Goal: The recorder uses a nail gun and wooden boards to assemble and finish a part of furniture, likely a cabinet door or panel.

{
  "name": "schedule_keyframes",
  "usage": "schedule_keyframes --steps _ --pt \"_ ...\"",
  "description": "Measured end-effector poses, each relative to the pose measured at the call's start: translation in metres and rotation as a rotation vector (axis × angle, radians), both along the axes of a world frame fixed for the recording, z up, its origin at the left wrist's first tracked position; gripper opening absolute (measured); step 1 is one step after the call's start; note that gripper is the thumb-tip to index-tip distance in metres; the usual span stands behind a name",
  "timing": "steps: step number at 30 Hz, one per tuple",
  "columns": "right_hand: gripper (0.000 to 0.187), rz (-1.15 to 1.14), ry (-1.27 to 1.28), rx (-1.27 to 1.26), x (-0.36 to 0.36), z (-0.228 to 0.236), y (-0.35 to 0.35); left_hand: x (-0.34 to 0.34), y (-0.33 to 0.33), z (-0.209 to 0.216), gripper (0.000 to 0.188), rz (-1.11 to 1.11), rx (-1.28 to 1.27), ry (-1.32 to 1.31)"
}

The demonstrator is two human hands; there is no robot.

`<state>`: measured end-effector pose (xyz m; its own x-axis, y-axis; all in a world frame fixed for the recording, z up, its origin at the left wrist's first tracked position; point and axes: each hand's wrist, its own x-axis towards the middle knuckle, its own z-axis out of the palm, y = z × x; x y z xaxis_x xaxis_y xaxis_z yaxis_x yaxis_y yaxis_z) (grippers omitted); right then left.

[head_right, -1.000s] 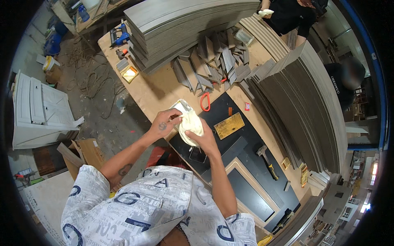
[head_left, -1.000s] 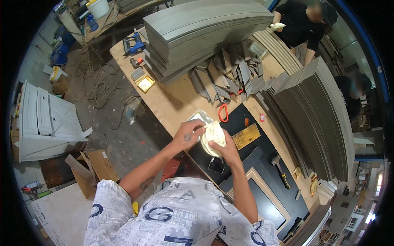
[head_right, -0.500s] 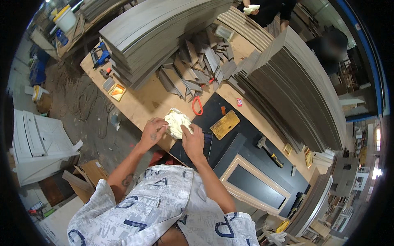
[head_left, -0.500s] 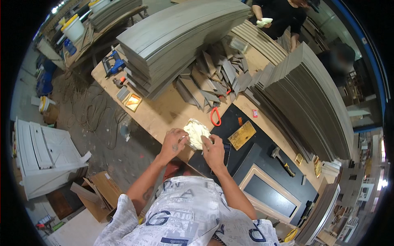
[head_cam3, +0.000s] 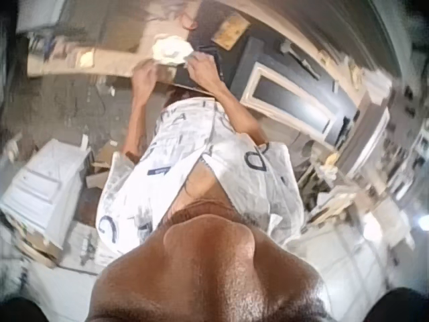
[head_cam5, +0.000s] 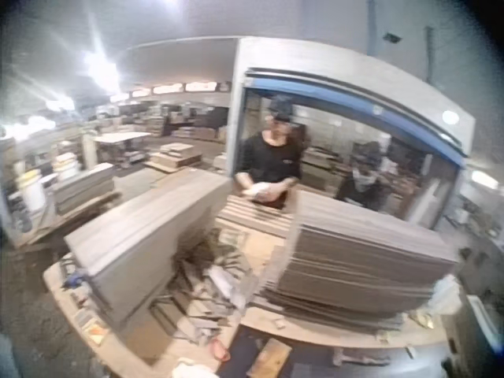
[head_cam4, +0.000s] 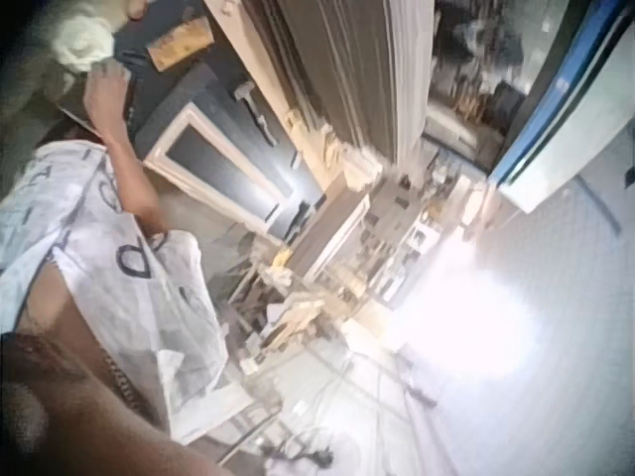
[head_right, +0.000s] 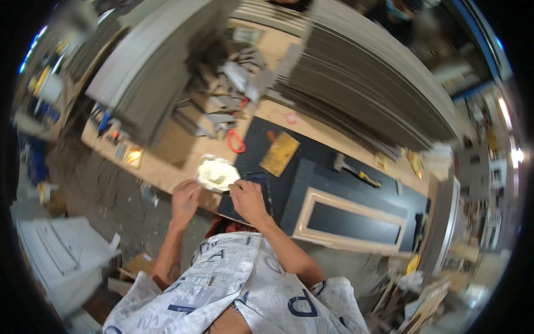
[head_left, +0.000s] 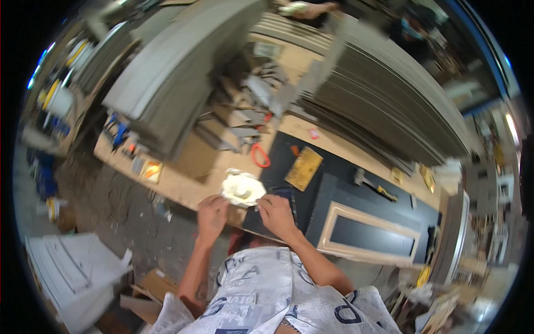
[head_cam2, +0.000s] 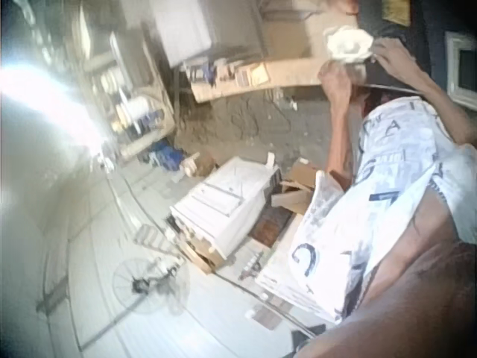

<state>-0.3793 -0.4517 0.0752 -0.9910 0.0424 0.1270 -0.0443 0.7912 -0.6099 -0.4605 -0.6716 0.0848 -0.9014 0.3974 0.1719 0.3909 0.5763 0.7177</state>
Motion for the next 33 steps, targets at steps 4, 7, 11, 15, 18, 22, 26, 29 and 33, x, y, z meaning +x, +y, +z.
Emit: schedule_keyframes --steps 4,7,11,15,18,22,26,29,33 --pt "0.020 -0.236 -0.024 -0.201 0.058 0.018 0.036 0.027 -0.004 0.015 0.017 0.158 0.040 -0.051" --pt "0.019 -0.442 -0.011 -0.263 0.116 0.029 0.081 0.047 0.027 0.041 0.017 0.088 0.003 -0.311" --pt "0.016 -0.746 0.070 -0.350 0.195 0.031 0.138 0.065 0.099 0.035 0.016 -0.220 0.095 -0.309" --pt "0.018 -1.074 0.038 -0.380 0.279 0.026 0.202 0.101 0.204 0.061 0.019 -0.408 0.056 -0.200" --pt "0.022 -1.184 0.113 -0.441 0.328 0.023 0.260 0.137 0.275 0.064 0.021 -0.472 0.022 -0.253" --pt "0.026 -1.164 0.202 -0.393 0.371 0.016 0.350 0.205 0.353 0.053 0.017 -0.480 -0.022 -0.317" --pt "0.034 -1.099 0.214 -0.487 0.380 0.023 0.442 0.268 0.399 0.059 0.018 -0.540 -0.131 -0.347" --pt "0.034 -0.934 0.383 -0.598 0.354 0.070 0.502 0.296 0.416 0.069 0.023 -0.594 -0.231 -0.332" --pt "0.020 -0.779 0.506 -0.445 0.282 0.119 0.580 0.299 0.409 0.074 0.027 -0.420 -0.334 -0.293"
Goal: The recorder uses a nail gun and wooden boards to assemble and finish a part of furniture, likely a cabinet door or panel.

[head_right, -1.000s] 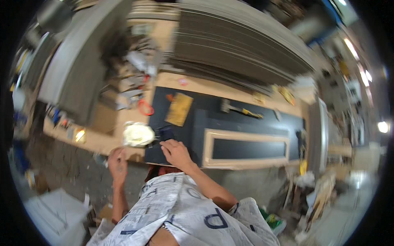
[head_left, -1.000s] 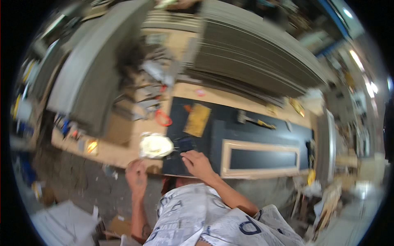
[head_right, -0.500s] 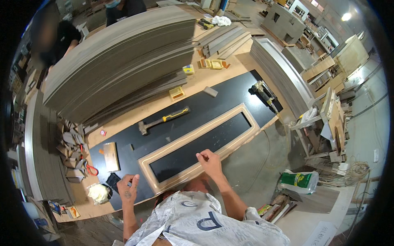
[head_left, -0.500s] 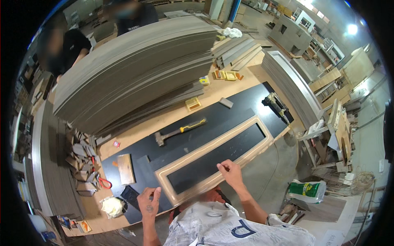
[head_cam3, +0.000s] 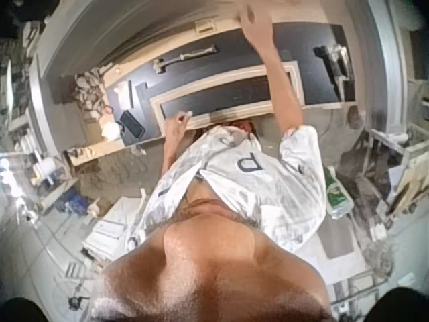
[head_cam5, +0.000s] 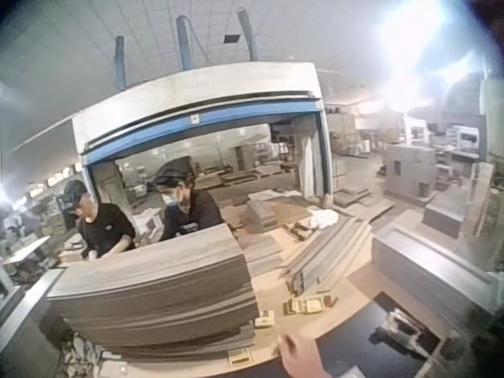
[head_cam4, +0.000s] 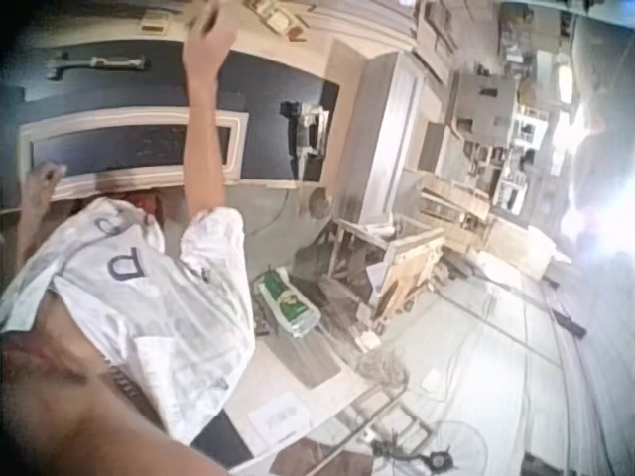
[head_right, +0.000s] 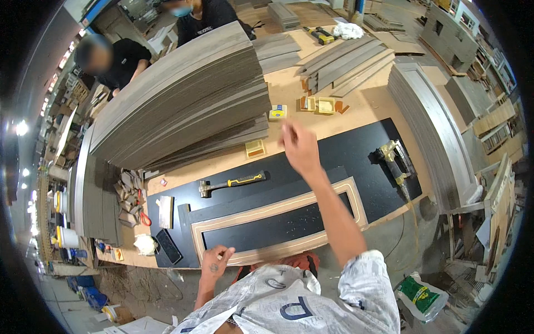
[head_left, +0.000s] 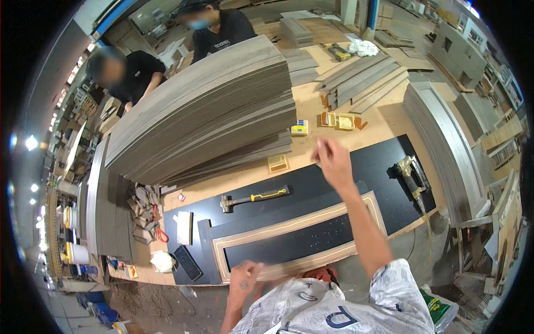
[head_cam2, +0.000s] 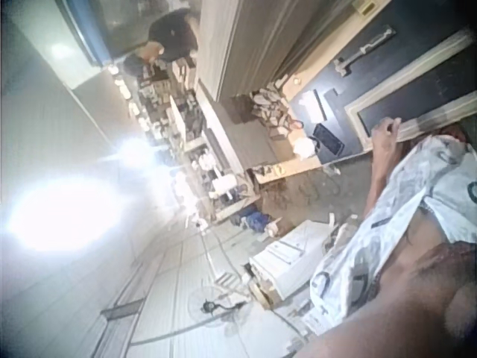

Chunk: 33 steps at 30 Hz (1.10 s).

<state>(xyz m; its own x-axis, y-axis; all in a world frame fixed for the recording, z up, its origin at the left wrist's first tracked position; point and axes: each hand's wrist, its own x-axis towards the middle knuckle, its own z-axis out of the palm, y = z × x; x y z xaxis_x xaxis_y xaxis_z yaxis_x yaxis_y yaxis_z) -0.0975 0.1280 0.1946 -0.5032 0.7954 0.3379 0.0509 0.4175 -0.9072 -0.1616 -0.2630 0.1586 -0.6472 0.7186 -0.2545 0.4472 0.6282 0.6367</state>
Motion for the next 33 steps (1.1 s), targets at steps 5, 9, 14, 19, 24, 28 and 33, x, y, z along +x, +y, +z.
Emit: schedule_keyframes --steps 5,9,14,19,24,28,33 --pt "0.030 -0.120 -0.018 0.512 -0.081 0.069 0.051 -0.006 -0.015 -0.003 0.021 0.204 0.127 -0.004" --pt "0.048 -0.174 -0.135 0.845 -0.127 0.088 0.076 -0.003 -0.026 0.000 0.023 0.221 0.154 -0.032" --pt "0.046 -0.190 -0.286 1.178 -0.160 0.092 0.102 -0.025 -0.055 -0.011 0.023 0.301 0.226 -0.035" --pt "0.035 -0.185 -0.319 1.162 -0.154 0.113 0.095 -0.037 -0.079 -0.012 0.025 0.346 0.292 0.089" --pt "0.036 -0.209 -0.495 1.386 -0.132 0.125 0.062 -0.055 -0.075 -0.016 0.029 0.416 0.432 -0.098" --pt "0.040 -0.076 -0.314 1.505 -0.090 0.111 0.028 -0.080 -0.003 0.029 0.041 0.342 0.788 -0.465" --pt "0.036 0.052 -0.136 1.407 -0.007 0.125 -0.123 -0.160 0.093 0.104 0.085 0.197 1.339 -0.906"
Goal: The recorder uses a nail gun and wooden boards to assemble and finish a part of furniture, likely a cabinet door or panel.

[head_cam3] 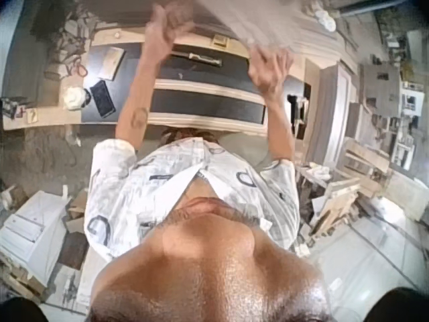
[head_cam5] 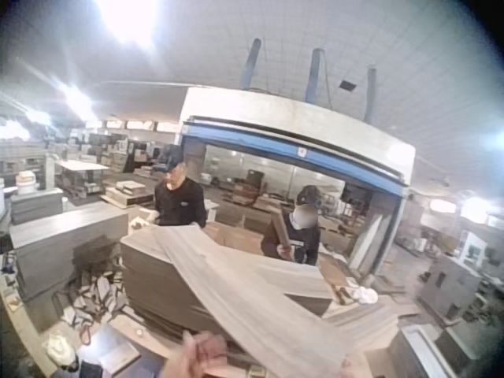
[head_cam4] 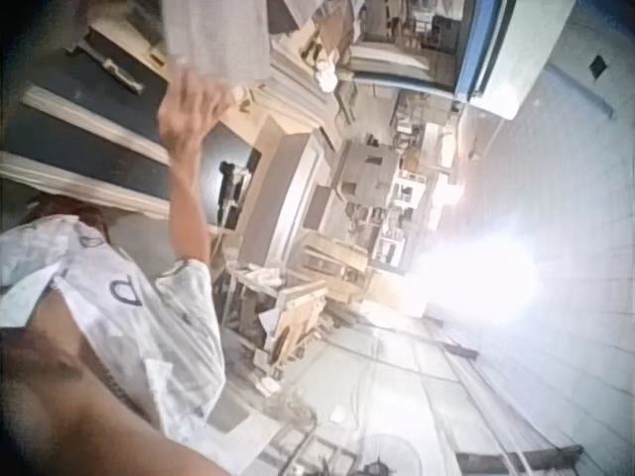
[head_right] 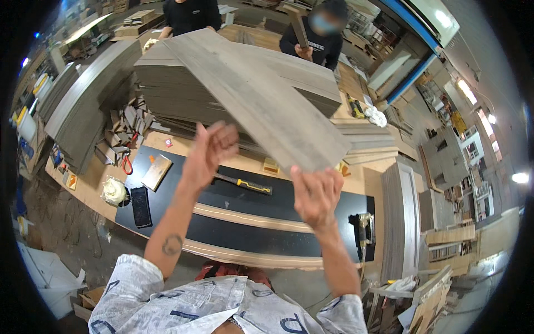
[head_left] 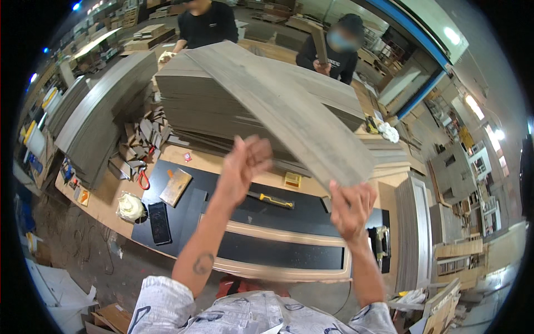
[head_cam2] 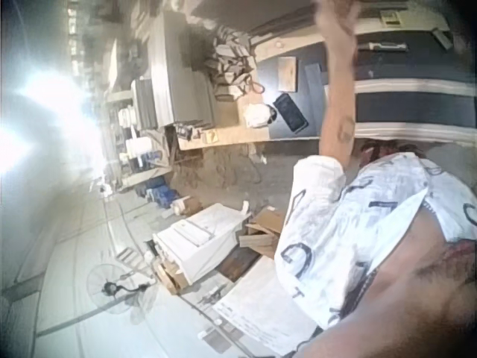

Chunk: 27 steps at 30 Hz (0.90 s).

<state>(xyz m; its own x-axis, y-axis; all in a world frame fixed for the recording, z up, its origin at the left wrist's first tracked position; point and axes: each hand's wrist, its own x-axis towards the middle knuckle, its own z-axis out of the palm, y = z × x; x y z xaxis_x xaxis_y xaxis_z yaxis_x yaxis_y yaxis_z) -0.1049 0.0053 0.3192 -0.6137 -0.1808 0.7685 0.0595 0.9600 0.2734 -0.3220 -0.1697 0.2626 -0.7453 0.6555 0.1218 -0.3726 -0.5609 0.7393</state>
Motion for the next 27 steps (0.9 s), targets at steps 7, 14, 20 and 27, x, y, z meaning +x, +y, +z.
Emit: schedule_keyframes --steps 7,14,20,27 --pt "0.024 -0.359 0.443 -0.350 0.184 -0.054 -0.005 -0.060 0.023 0.038 0.069 0.084 0.139 -0.239" --pt "0.041 0.982 0.980 -1.928 0.333 -0.184 0.056 0.121 0.049 0.001 0.044 0.089 -0.004 -0.375" --pt "0.054 0.211 1.660 -2.087 0.354 -0.152 0.048 0.213 -0.023 -0.083 0.038 0.167 -0.067 -0.504" --pt "0.031 0.067 0.904 -2.268 0.415 -0.287 0.098 0.262 -0.089 -0.170 0.036 0.309 -0.225 -0.669"
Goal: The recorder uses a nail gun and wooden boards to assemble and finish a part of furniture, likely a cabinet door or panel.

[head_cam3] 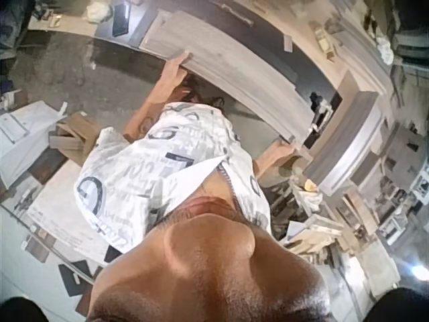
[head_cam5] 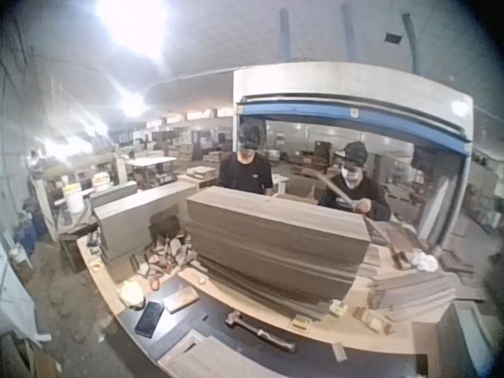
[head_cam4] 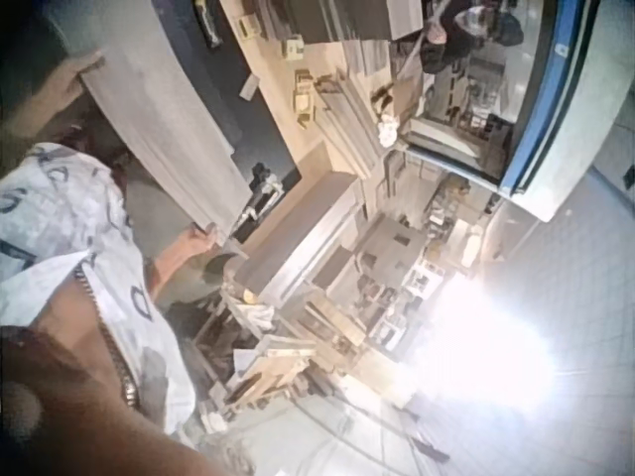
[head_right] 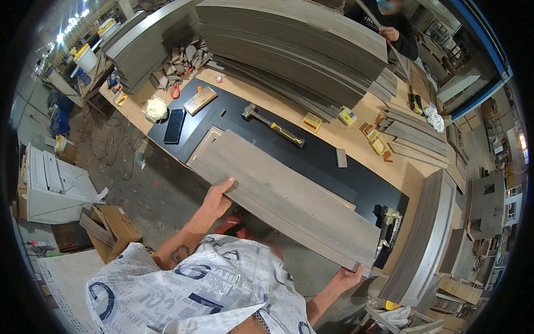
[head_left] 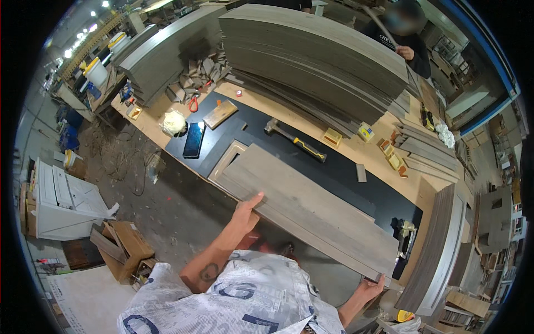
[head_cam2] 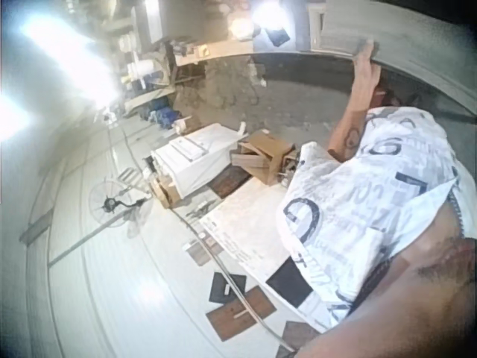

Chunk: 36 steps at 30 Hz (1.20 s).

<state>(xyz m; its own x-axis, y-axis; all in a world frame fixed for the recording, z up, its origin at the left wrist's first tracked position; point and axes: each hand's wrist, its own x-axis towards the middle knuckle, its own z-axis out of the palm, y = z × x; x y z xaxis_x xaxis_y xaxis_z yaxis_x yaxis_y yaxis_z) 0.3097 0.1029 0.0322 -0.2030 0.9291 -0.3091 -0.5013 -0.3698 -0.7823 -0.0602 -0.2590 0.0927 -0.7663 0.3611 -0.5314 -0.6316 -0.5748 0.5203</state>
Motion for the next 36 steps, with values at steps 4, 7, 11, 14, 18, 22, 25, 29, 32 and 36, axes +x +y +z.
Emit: schedule_keyframes --steps 4,7,11,14,18,22,25,29,32,36 --pt "0.023 0.108 0.048 -0.060 -0.043 0.011 -0.031 -0.012 -0.020 -0.004 0.036 0.136 0.027 -0.021" --pt "0.025 0.135 -0.026 -0.039 -0.075 0.028 -0.049 -0.034 -0.031 -0.013 0.037 0.143 0.053 0.039" --pt "0.027 0.104 -0.052 -0.079 -0.111 0.041 -0.063 -0.054 -0.051 -0.035 0.038 0.145 0.011 -0.032" --pt "0.027 0.133 -0.012 -0.065 -0.110 0.028 -0.062 -0.062 -0.054 -0.039 0.040 0.150 0.008 -0.048" --pt "0.031 0.132 -0.031 -0.064 -0.112 0.021 -0.071 -0.069 -0.062 -0.053 0.042 0.118 0.000 -0.065" --pt "0.033 0.126 -0.044 -0.091 -0.110 0.028 -0.077 -0.071 -0.054 -0.050 0.046 0.015 -0.046 -0.048" --pt "0.038 0.129 -0.099 -0.080 -0.110 0.021 -0.073 -0.069 -0.062 -0.036 0.062 -0.170 -0.049 -0.134" --pt "0.042 0.126 -0.021 -0.029 -0.129 0.017 -0.083 -0.055 -0.088 -0.017 0.041 -0.281 -0.070 -0.102" --pt "0.040 0.084 -0.034 -0.019 -0.141 0.039 -0.091 -0.057 -0.090 -0.023 0.024 -0.289 -0.147 -0.040" --pt "0.034 0.064 -0.095 -0.055 -0.132 0.038 -0.085 -0.059 -0.077 -0.015 0.021 -0.315 -0.295 0.000"
